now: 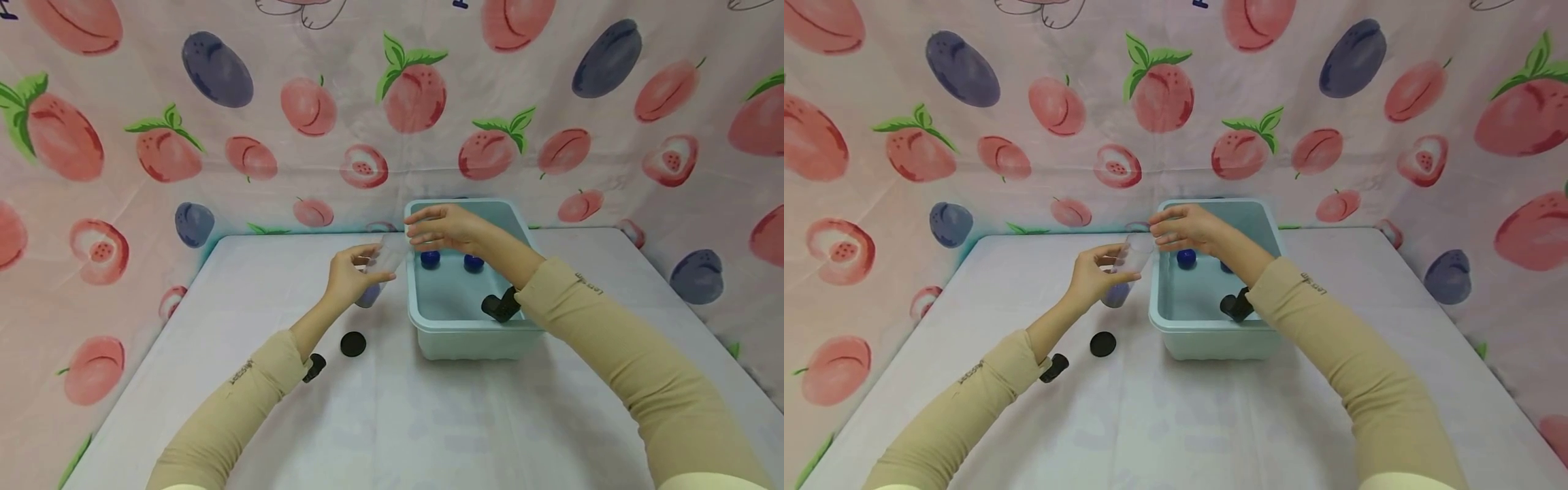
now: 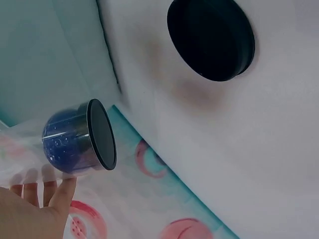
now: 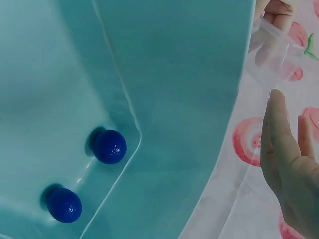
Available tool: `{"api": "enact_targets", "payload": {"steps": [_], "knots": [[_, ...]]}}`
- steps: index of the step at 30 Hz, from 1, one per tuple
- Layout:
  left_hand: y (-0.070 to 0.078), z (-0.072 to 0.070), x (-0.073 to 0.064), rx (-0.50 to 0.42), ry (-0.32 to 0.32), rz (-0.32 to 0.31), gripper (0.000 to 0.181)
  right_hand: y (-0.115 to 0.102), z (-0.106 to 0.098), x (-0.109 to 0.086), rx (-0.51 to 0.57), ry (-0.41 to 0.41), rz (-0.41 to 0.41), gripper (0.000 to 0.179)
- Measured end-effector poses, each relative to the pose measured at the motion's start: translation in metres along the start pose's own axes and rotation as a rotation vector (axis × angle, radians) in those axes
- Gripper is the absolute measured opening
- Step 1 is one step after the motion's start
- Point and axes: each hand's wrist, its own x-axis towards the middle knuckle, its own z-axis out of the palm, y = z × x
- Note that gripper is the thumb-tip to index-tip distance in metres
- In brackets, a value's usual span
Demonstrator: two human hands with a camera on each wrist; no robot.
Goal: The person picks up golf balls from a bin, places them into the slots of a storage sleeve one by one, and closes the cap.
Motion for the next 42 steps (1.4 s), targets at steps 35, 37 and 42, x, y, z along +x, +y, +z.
{"api": "enact_targets", "payload": {"steps": [35,37,42], "knots": [[-0.012,-0.011,-0.005,-0.004,0.014,-0.022,0.059,0.004,-0.016,0.019,-0.151,0.043,0.095,0.046],[-0.013,-0.012,-0.006,-0.011,0.011,-0.021,0.059,0.006,-0.018,0.021,-0.153,0.043,0.102,0.046],[-0.015,-0.015,-0.008,-0.015,0.016,-0.019,0.059,0.011,-0.024,0.027,-0.156,0.050,0.102,0.045]]}}
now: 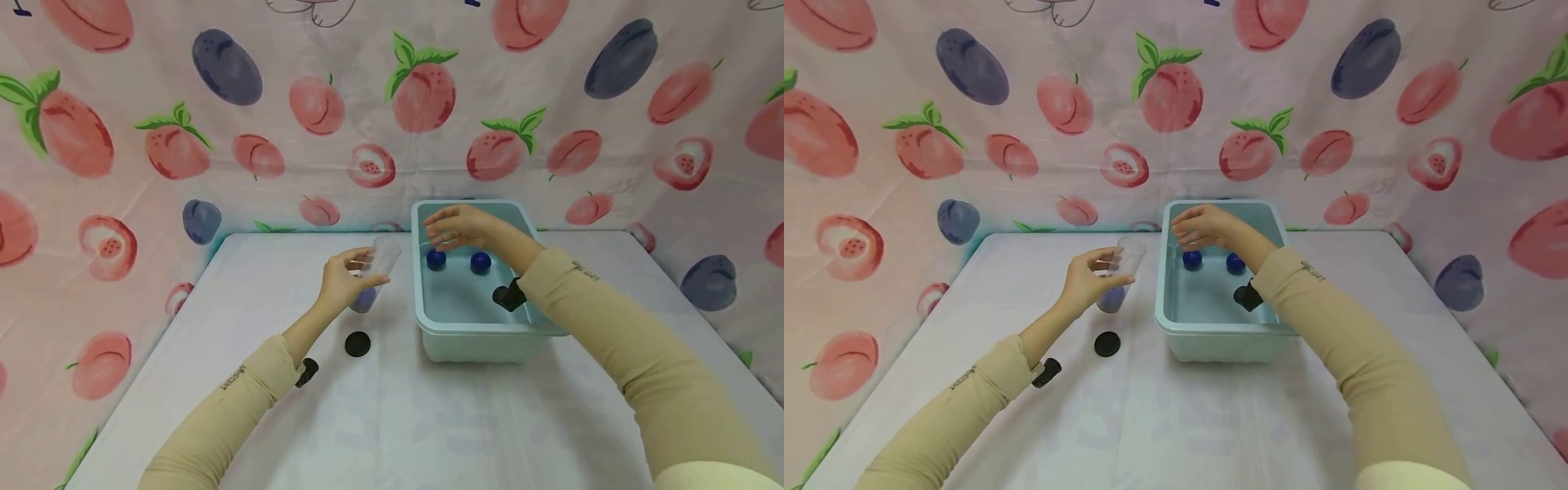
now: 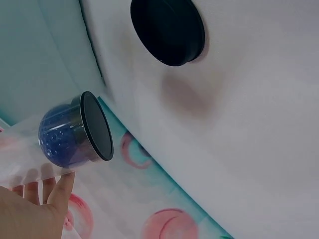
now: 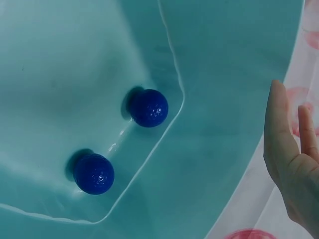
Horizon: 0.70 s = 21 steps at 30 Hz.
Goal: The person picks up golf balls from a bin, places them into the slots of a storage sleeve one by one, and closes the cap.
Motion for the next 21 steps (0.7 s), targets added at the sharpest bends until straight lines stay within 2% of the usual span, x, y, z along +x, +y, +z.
{"api": "enact_targets", "payload": {"steps": [12,21], "knots": [[-0.002,-0.011,-0.005,0.005,0.008,-0.035,0.057,0.007,-0.009,0.014,0.002,-0.002,0.021,0.047],[-0.006,-0.017,-0.007,0.006,0.017,-0.060,0.059,0.013,-0.013,0.025,-0.047,0.002,0.031,0.047]]}}
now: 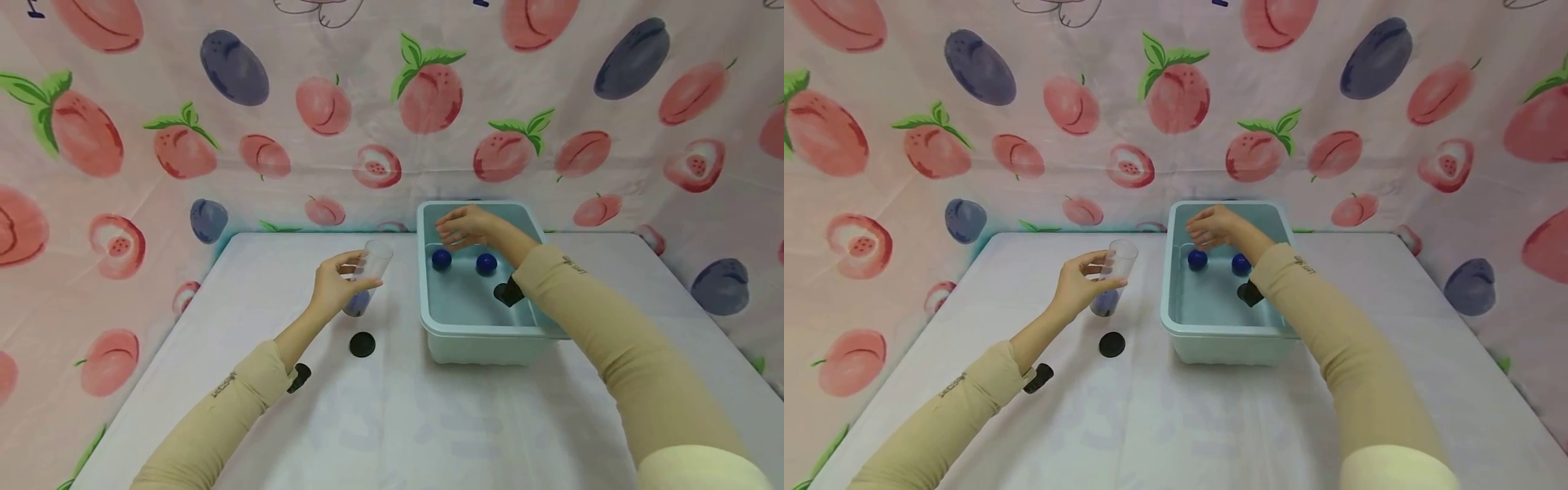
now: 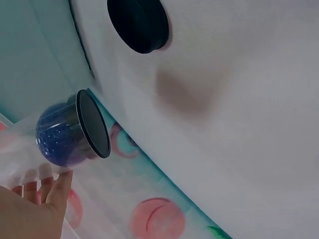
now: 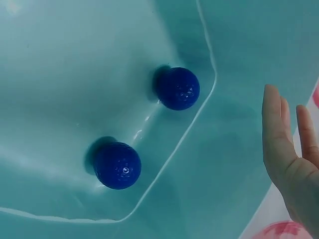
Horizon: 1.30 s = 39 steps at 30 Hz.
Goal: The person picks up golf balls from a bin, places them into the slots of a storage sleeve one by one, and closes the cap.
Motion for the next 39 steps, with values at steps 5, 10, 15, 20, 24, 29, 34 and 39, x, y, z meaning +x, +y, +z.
{"api": "enact_targets", "payload": {"steps": [5,10,15,20,24,29,34,39], "knots": [[-0.001,-0.006,-0.004,-0.006,0.006,-0.019,0.058,0.005,-0.002,0.009,-0.016,0.024,0.023,0.046],[-0.002,-0.011,-0.007,-0.008,0.012,-0.015,0.058,0.014,-0.005,0.016,-0.039,0.053,0.028,0.046],[-0.007,-0.014,-0.009,-0.011,0.014,-0.021,0.059,0.029,-0.005,0.021,-0.068,0.082,-0.006,0.045],[-0.011,-0.017,-0.011,-0.013,0.015,-0.023,0.059,0.038,0.000,0.025,-0.045,0.084,0.014,0.046],[-0.014,-0.019,-0.013,-0.016,0.020,-0.018,0.059,0.038,0.003,0.027,-0.070,0.069,0.040,0.047],[-0.019,-0.021,-0.015,-0.007,0.030,-0.004,0.059,0.038,0.003,0.034,-0.124,0.049,0.075,0.050],[-0.020,-0.023,-0.014,0.006,0.025,-0.001,0.058,0.037,0.003,0.036,-0.184,0.009,0.128,0.055],[-0.018,-0.024,-0.014,0.007,0.024,0.009,0.059,0.036,0.005,0.034,-0.229,-0.040,0.140,0.056]]}}
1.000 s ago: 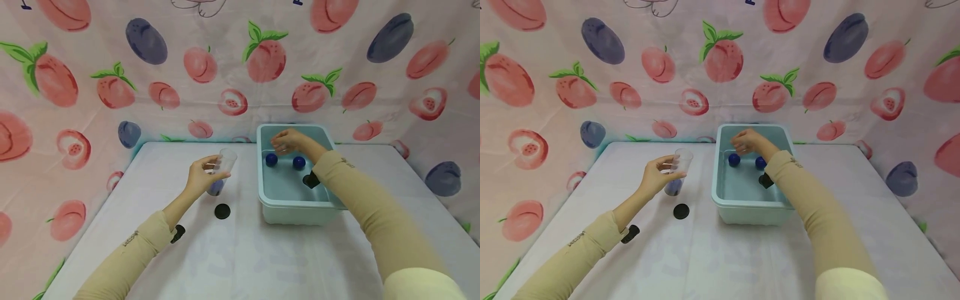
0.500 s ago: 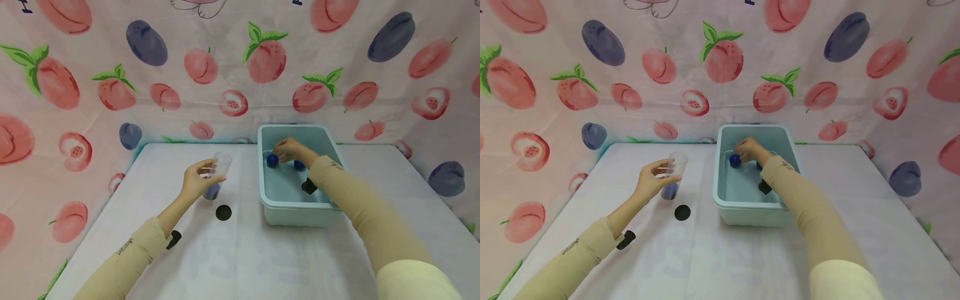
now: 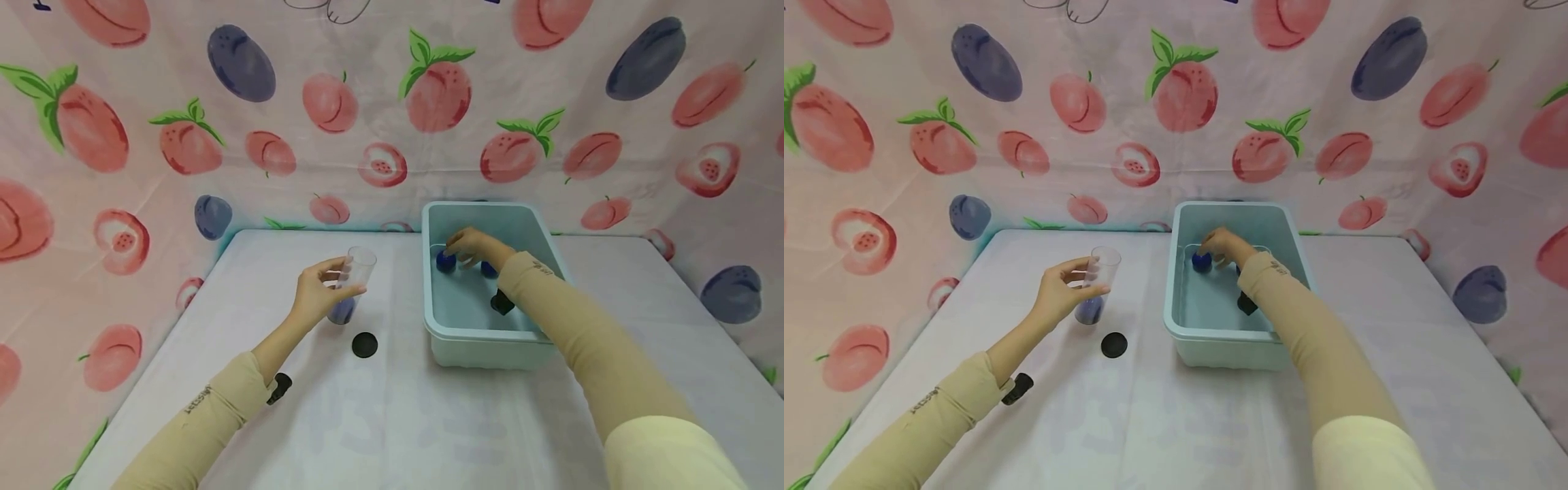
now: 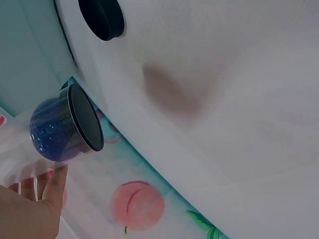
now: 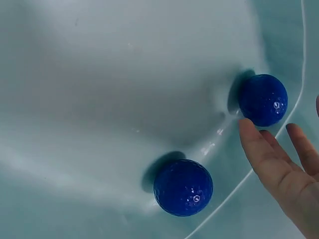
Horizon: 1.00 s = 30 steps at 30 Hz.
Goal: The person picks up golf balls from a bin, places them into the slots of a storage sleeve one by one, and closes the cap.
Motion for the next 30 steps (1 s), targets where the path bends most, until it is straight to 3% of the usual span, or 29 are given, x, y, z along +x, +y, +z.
{"api": "enact_targets", "payload": {"steps": [6,9,16,18,20,23,25,26,30], "knots": [[-0.001,-0.002,-0.001,0.011,0.000,-0.006,0.060,-0.005,0.006,-0.002,-0.074,-0.019,0.015,0.053],[-0.003,-0.001,-0.001,0.012,-0.002,-0.021,0.060,0.009,0.003,0.017,-0.080,-0.004,-0.003,0.054],[-0.002,0.000,-0.001,0.017,-0.004,-0.021,0.060,0.085,-0.014,0.146,0.077,0.083,0.001,0.071],[-0.001,0.000,0.000,0.023,-0.008,-0.018,0.060,0.097,-0.015,0.166,0.111,0.099,0.004,0.063],[0.000,-0.001,0.000,0.028,-0.010,-0.017,0.059,0.101,-0.016,0.173,0.117,0.101,0.013,0.054],[0.001,-0.001,0.000,0.026,-0.015,-0.023,0.059,0.097,-0.011,0.167,0.070,0.142,0.014,0.037],[0.002,0.000,0.001,0.023,-0.019,-0.029,0.059,0.087,-0.009,0.149,0.043,0.106,0.014,0.037],[0.002,0.000,0.001,0.021,-0.022,-0.032,0.059,0.080,-0.005,0.137,0.016,0.104,0.013,0.036],[0.004,0.002,0.001,0.019,-0.027,-0.022,0.059,0.031,0.014,0.051,-0.030,0.036,0.065,0.045]]}}
